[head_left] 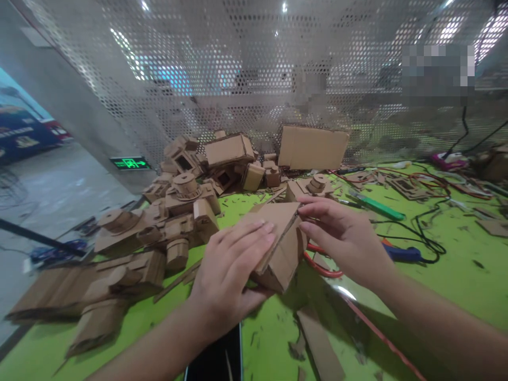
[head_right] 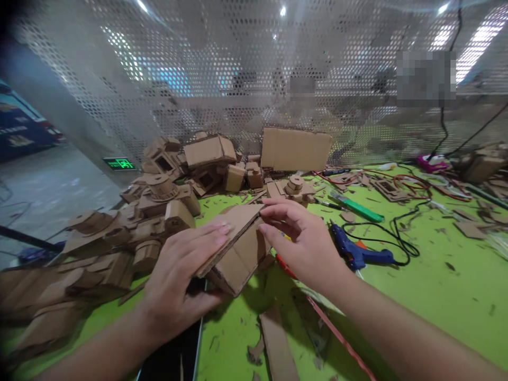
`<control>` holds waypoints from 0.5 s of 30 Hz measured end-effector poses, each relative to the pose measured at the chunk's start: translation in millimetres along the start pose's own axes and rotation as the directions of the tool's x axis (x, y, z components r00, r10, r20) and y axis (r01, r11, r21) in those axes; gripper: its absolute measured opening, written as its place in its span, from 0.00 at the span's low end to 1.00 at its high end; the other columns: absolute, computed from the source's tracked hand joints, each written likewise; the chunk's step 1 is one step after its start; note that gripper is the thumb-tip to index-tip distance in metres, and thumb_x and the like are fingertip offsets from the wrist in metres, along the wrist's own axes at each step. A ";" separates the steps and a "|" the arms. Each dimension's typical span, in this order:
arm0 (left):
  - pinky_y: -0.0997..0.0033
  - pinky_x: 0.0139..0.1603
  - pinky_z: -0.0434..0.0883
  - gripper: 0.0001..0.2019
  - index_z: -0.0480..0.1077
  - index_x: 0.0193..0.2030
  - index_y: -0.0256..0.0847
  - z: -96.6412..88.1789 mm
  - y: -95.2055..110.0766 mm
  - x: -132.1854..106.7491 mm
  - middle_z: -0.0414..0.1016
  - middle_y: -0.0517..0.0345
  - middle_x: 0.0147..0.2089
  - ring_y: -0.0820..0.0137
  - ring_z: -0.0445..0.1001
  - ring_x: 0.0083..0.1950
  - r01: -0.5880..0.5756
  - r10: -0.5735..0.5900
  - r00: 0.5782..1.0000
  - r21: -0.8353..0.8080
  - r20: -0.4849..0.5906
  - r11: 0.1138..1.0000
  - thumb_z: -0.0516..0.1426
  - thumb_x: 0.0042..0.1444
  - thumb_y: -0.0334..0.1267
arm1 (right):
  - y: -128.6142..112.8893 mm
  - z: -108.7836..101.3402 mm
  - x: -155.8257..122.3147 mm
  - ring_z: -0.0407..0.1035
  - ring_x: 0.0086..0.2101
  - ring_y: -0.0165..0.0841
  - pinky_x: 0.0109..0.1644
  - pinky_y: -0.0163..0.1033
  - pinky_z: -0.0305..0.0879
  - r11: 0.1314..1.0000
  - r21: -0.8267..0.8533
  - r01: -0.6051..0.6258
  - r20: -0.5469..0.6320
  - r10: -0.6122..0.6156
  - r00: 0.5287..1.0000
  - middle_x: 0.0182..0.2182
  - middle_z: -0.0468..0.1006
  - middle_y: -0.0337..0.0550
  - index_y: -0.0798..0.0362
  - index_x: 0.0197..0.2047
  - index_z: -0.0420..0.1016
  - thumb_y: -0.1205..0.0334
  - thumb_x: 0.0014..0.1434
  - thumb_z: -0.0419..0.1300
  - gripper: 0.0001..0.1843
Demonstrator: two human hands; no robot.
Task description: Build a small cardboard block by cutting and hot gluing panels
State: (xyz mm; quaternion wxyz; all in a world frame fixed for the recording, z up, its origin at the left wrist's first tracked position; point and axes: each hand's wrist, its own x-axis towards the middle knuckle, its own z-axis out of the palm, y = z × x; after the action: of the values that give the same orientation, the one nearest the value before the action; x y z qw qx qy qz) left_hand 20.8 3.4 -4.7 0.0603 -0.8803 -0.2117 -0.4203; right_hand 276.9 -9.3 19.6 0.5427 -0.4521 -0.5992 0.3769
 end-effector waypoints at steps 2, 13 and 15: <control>0.50 0.70 0.70 0.34 0.65 0.72 0.37 0.6 1.5 -1.3 0.83 0.37 0.65 0.51 0.79 0.70 -0.032 0.031 0.999 0.046 0.009 0.998 0.70 0.61 0.35 | 1.8 1.3 0.6 0.81 0.57 0.43 0.62 0.49 0.81 0.999 0.010 -0.038 -0.012 0.039 0.999 0.63 0.81 0.52 0.48 0.45 0.85 0.54 0.64 0.74 0.10; 0.47 0.74 0.64 0.31 0.67 0.71 0.35 2.2 -0.6 -4.7 0.81 0.35 0.68 0.50 0.75 0.72 -0.079 0.070 0.993 0.086 0.100 0.993 0.67 0.63 0.34 | 7.6 -1.5 6.7 0.81 0.53 0.45 0.60 0.52 0.79 0.985 0.025 -0.169 -0.020 0.170 0.985 0.62 0.81 0.54 0.50 0.38 0.81 0.43 0.57 0.78 0.21; 0.47 0.75 0.63 0.33 0.65 0.73 0.36 2.9 -2.4 -4.3 0.79 0.34 0.70 0.48 0.74 0.73 -0.070 0.061 0.990 0.064 0.130 0.995 0.68 0.66 0.42 | 8.8 -1.8 8.7 0.81 0.53 0.45 0.60 0.53 0.79 0.985 0.030 -0.171 -0.015 0.171 0.985 0.61 0.82 0.54 0.50 0.38 0.81 0.40 0.56 0.78 0.22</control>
State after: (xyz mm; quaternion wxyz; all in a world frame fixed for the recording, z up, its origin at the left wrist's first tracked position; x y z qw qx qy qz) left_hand 19.5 5.0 -10.0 0.0905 -0.9094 -0.2003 -0.3531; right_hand 279.9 1.5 14.3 0.5200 -0.4973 -0.5480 0.4266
